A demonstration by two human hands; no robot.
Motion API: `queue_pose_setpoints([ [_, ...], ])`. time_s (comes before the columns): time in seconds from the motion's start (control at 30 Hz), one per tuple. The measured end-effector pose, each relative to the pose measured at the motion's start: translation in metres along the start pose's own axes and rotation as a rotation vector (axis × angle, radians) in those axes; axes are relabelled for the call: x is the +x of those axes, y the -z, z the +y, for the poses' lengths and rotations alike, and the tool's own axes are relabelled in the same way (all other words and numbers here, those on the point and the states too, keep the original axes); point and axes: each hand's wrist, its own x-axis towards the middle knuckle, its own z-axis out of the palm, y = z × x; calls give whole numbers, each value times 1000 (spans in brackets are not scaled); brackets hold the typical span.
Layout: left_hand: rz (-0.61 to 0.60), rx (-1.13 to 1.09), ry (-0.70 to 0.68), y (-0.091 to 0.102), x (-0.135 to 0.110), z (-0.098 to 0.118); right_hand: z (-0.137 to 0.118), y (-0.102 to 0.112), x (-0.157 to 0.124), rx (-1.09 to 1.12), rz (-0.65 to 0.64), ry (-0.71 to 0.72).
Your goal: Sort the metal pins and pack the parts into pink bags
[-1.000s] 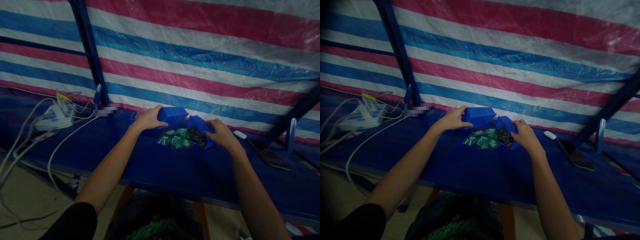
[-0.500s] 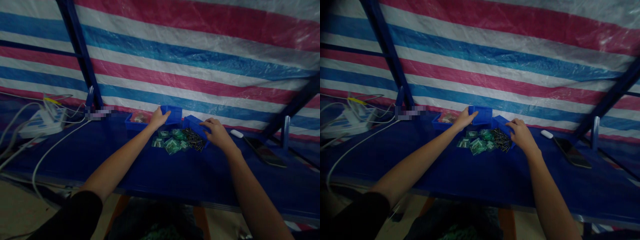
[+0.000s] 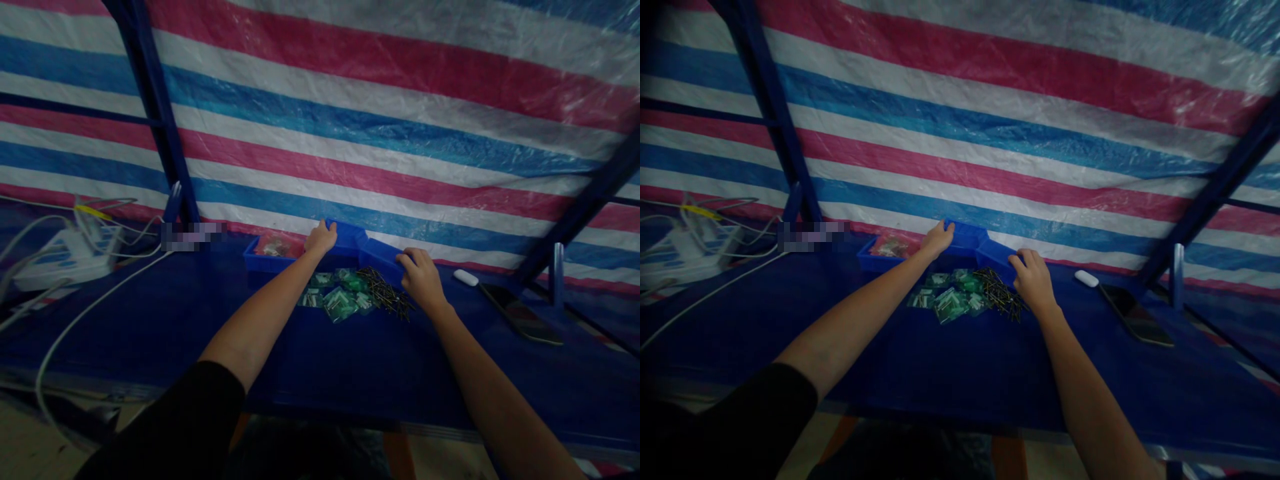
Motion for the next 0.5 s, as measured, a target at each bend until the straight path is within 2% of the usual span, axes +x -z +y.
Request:
queue_pose_setpoints([
  [0.13,-25,122,23,-1,-1,2,0,-10,-5,-67,60,8],
  [0.27,-81,276,-45,-6,-4,-2,6,-13,-8,-14,157,-167],
  [0.4,-101,306,-94,-14,-4,-8,26,-15,-14,112,290,-476],
  [0.5,-115,306,-110,-18,-2,-9,53,-23,-19,186,403,-890],
])
